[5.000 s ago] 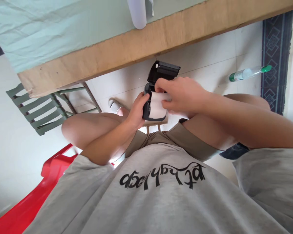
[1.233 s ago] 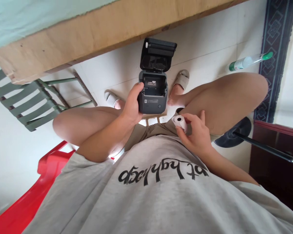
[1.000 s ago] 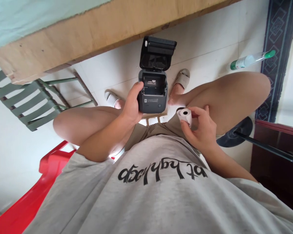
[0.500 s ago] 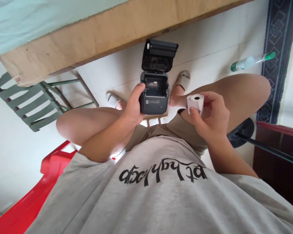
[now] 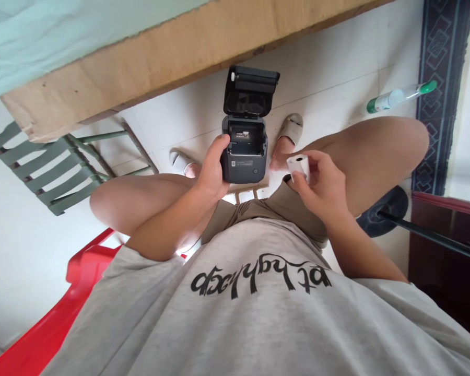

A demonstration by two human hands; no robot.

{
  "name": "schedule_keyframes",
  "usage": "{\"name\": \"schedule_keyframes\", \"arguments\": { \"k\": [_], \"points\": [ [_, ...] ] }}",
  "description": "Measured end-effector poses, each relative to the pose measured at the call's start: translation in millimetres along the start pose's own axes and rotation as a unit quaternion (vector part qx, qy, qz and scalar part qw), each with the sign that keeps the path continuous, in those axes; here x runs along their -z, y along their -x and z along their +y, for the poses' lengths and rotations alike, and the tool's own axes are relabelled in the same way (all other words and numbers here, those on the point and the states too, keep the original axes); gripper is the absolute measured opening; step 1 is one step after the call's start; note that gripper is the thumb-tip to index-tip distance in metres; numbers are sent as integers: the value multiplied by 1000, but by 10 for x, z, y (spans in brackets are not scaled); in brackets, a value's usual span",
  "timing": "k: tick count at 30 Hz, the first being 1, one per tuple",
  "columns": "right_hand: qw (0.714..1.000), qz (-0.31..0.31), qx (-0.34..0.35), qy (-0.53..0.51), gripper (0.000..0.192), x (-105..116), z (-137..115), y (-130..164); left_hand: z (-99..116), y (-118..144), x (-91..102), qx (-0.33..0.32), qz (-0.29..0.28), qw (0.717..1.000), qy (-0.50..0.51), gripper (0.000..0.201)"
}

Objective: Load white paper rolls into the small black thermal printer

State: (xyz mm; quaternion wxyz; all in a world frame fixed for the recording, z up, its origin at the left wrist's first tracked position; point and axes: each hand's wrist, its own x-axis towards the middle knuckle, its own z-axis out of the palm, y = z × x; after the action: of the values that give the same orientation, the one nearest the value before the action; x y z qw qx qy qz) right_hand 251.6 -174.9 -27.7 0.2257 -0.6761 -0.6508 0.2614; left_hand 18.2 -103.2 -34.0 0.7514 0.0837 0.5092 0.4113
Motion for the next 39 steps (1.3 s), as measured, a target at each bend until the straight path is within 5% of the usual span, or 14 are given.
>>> {"name": "schedule_keyframes", "arguments": {
  "k": [3, 10, 17, 23, 35, 39],
  "points": [
    [995, -80, 18, -59, 45, 101, -6, -168, 17, -6, -3, -5, 11, 1000, -9, 48],
    [988, -81, 131, 0, 34, 566, -477, -702, -24, -65, 45, -22, 9, 1000, -6, 40],
    [938, -260, 193, 122, 38, 13, -735, -1247, -12, -60, 25, -16, 27, 999, 26, 27],
    [949, -156, 249, 110, 24, -301, -461, -1100, -58, -20, 118, -33, 8, 999, -27, 33],
    [935, -82, 342, 44, 33, -252, -545, -999, 11, -40, 42, -29, 5, 1000, 6, 30],
    [924, -118, 364, 11, 34, -220, -527, -955, -14, -47, 74, -33, -1, 999, -43, 37]
  ]
}}
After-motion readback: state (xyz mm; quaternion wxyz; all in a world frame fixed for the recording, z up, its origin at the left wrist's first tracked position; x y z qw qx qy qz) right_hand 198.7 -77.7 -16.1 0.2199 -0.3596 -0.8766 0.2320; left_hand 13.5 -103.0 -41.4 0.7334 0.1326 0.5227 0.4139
